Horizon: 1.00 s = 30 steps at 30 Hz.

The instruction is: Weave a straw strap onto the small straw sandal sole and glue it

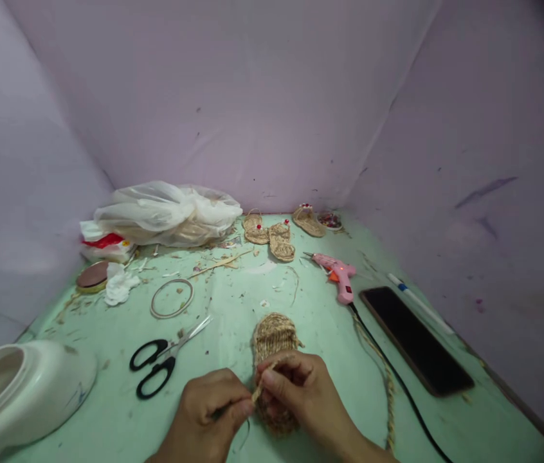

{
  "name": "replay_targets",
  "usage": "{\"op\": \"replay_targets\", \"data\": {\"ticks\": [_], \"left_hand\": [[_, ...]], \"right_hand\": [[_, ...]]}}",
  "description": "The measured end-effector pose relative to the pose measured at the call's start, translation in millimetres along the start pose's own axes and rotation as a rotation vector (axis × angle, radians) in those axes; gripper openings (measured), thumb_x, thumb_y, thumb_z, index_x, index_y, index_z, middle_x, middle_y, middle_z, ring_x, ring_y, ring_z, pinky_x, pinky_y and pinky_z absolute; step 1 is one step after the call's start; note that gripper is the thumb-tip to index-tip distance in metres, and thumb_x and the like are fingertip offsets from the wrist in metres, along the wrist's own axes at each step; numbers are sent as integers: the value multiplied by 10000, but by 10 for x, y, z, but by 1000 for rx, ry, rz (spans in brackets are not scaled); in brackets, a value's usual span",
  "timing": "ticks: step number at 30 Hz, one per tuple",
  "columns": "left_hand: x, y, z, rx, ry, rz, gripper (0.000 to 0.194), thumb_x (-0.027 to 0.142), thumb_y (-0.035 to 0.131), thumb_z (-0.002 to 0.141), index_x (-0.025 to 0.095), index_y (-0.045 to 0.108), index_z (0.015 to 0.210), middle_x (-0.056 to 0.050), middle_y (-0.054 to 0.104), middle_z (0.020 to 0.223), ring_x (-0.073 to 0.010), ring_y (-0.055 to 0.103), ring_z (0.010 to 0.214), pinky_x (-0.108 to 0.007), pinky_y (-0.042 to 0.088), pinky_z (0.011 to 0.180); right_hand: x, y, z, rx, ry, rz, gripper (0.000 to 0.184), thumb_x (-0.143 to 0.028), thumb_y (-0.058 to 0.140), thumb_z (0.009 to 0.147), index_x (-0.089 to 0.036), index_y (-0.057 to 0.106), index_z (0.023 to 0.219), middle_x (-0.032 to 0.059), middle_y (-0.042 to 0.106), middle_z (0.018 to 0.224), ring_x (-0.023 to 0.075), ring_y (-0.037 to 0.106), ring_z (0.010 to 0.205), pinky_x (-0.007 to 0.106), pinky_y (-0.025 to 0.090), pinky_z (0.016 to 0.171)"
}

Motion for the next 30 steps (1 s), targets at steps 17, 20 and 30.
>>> {"op": "replay_targets", "data": {"ticks": [17,20,30], "left_hand": [[14,-23,16,-89,362,419,187,125,400,783,177,542,673,-55,561,577,-166,493,575,-288,366,573],[17,-22,24,-90,439,444,185,99,406,746,175,548,655,-60,565,571,-170,488,570,-297,372,568],[129,-348,0,175,221,237,160,280,527,784,163,634,800,-87,655,761,-192,579,711,-301,427,688]], "right_hand": [[65,16,-86,-112,347,437,303,-360,807,537,-105,659,610,-50,481,419,5,342,339,133,385,374],[88,36,-95,-233,382,455,302,-342,814,526,-91,669,608,-54,480,424,-15,250,319,112,324,318],[-200,-138,-55,48,-220,-113,218,-304,760,617,-188,731,799,46,715,720,143,624,630,268,486,637]]}}
Point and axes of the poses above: each hand's wrist, its own z-axis towards the middle knuckle, its own y-axis out of the palm, x = y × z, the point moved 1 cm from there along z, towards the middle knuckle
